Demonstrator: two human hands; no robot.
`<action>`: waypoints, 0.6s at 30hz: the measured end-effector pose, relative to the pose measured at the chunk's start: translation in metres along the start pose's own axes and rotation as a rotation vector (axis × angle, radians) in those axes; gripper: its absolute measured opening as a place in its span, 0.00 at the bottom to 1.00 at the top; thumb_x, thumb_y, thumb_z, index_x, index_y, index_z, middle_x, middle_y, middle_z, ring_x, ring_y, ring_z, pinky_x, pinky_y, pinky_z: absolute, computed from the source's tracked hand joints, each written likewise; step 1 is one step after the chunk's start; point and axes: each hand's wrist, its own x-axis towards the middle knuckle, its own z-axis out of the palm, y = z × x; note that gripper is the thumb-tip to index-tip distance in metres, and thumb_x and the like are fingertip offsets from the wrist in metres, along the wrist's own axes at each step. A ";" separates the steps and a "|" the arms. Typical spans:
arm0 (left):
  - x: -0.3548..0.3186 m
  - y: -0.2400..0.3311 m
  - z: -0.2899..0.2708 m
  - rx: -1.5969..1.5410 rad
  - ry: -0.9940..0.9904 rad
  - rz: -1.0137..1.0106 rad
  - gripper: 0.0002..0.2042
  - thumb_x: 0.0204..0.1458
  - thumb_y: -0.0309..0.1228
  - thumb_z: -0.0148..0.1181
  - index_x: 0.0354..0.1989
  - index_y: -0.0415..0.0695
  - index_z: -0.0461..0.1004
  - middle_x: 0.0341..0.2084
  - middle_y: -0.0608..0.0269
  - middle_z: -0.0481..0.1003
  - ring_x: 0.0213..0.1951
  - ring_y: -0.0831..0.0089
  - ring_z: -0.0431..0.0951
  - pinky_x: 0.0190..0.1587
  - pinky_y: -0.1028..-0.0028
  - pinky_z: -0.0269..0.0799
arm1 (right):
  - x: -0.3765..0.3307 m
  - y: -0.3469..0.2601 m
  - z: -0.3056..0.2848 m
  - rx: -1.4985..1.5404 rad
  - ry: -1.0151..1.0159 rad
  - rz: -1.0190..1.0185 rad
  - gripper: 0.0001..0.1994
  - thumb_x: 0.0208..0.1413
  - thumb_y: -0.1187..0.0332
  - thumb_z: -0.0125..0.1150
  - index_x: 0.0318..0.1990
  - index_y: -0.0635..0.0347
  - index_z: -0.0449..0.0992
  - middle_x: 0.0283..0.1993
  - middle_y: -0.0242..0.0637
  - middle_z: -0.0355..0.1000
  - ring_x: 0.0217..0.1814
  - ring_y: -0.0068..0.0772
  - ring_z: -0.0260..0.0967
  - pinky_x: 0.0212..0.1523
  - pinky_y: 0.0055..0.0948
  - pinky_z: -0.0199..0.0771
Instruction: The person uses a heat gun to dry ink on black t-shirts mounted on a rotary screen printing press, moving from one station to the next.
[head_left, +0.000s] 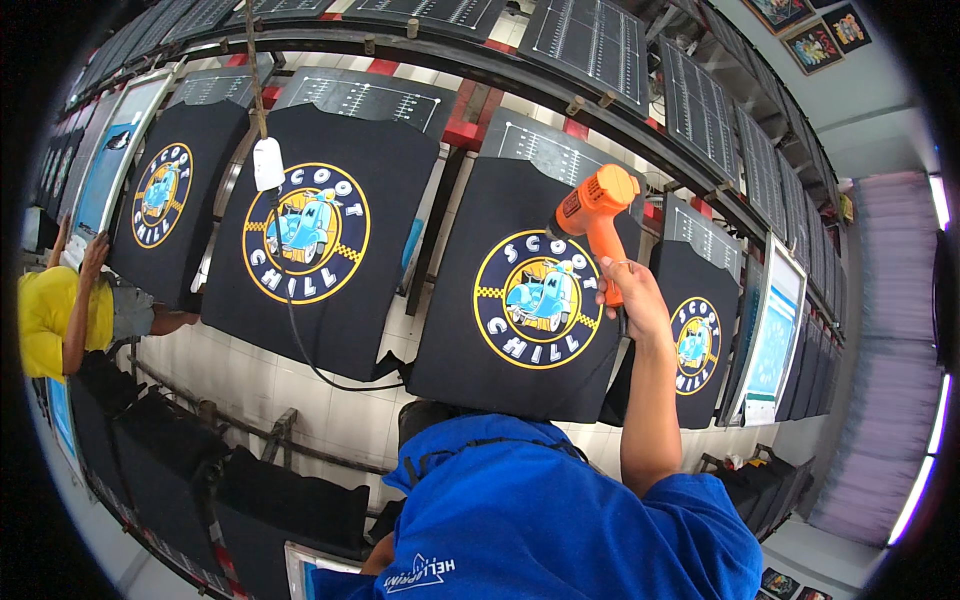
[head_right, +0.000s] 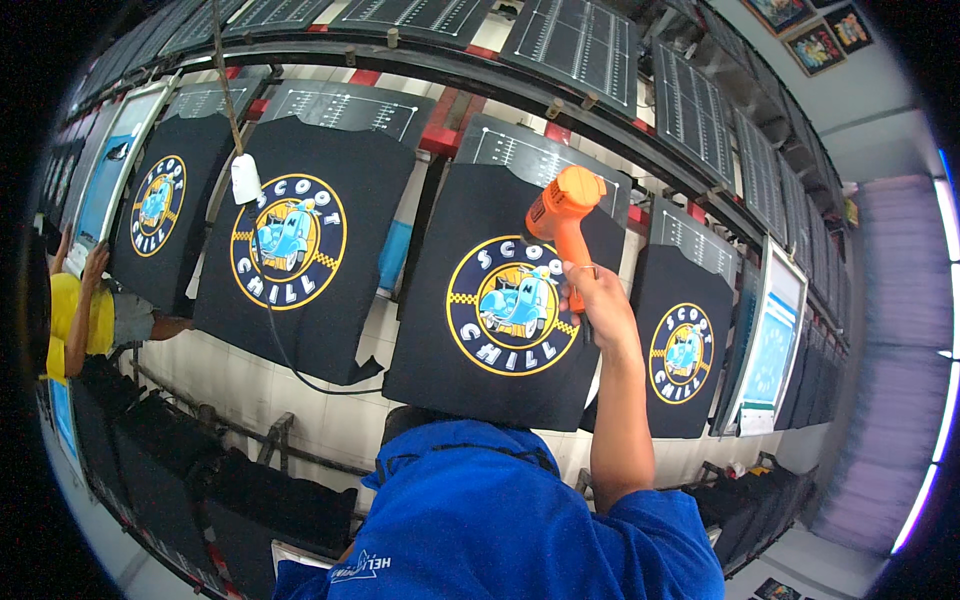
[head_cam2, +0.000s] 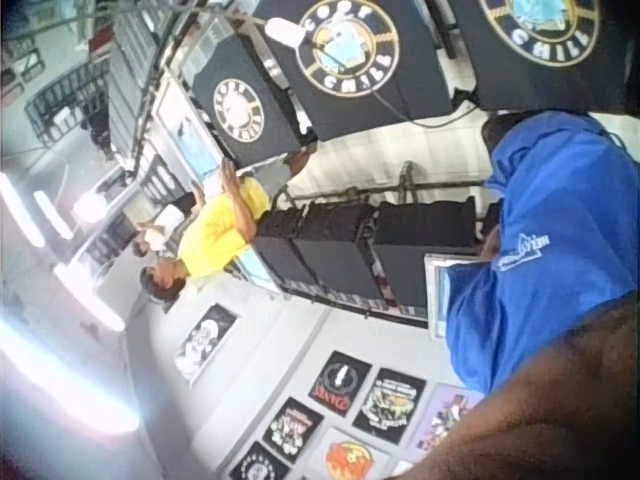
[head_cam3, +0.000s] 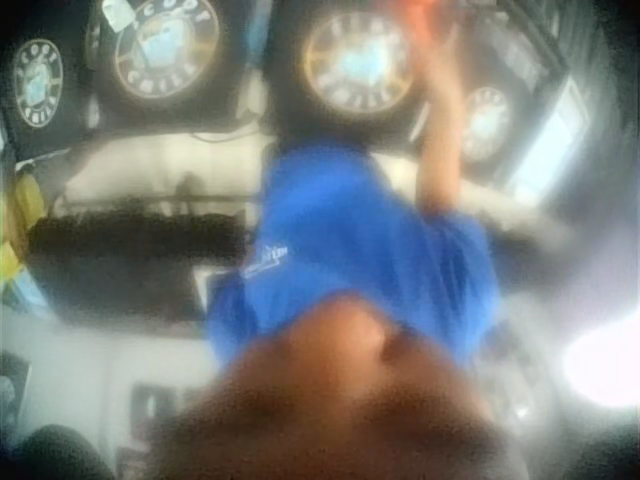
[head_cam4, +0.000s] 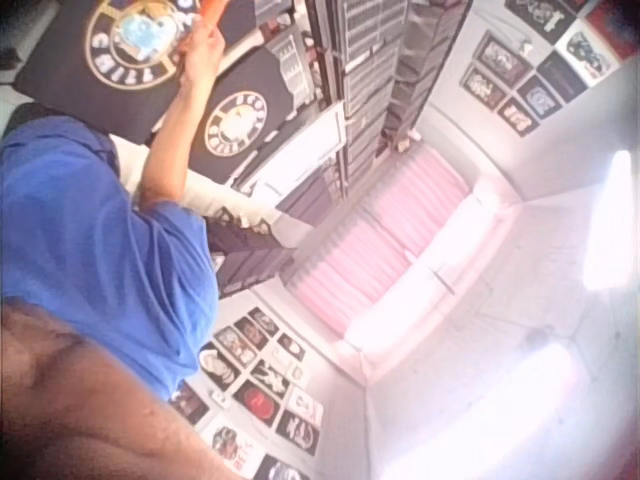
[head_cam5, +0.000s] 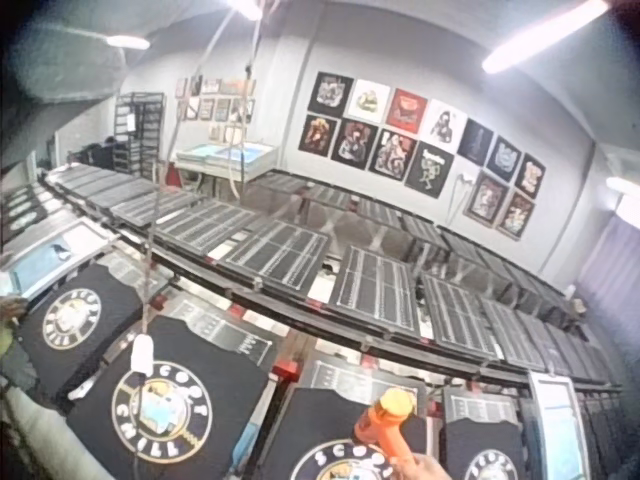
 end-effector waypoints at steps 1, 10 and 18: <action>0.000 -0.001 0.002 -0.008 0.002 -0.001 0.13 0.59 0.36 0.51 0.35 0.35 0.72 0.22 0.55 0.74 0.24 0.65 0.75 0.27 0.65 0.72 | 0.001 -0.001 0.004 0.010 -0.015 0.003 0.15 0.61 0.57 0.58 0.39 0.61 0.72 0.25 0.28 0.69 0.23 0.19 0.69 0.16 0.18 0.60; -0.008 -0.011 -0.002 -0.017 0.010 -0.011 0.14 0.59 0.36 0.51 0.33 0.35 0.71 0.22 0.54 0.74 0.24 0.64 0.75 0.28 0.64 0.71 | 0.005 -0.002 0.019 0.012 -0.112 0.006 0.11 0.61 0.60 0.59 0.37 0.59 0.71 0.25 0.28 0.68 0.24 0.18 0.70 0.16 0.18 0.61; -0.006 -0.013 0.003 -0.050 0.011 0.004 0.14 0.59 0.36 0.51 0.32 0.35 0.71 0.21 0.54 0.74 0.24 0.63 0.75 0.28 0.63 0.71 | 0.000 -0.007 0.037 -0.042 -0.176 0.014 0.13 0.60 0.58 0.60 0.37 0.59 0.71 0.23 0.27 0.68 0.23 0.18 0.69 0.17 0.18 0.61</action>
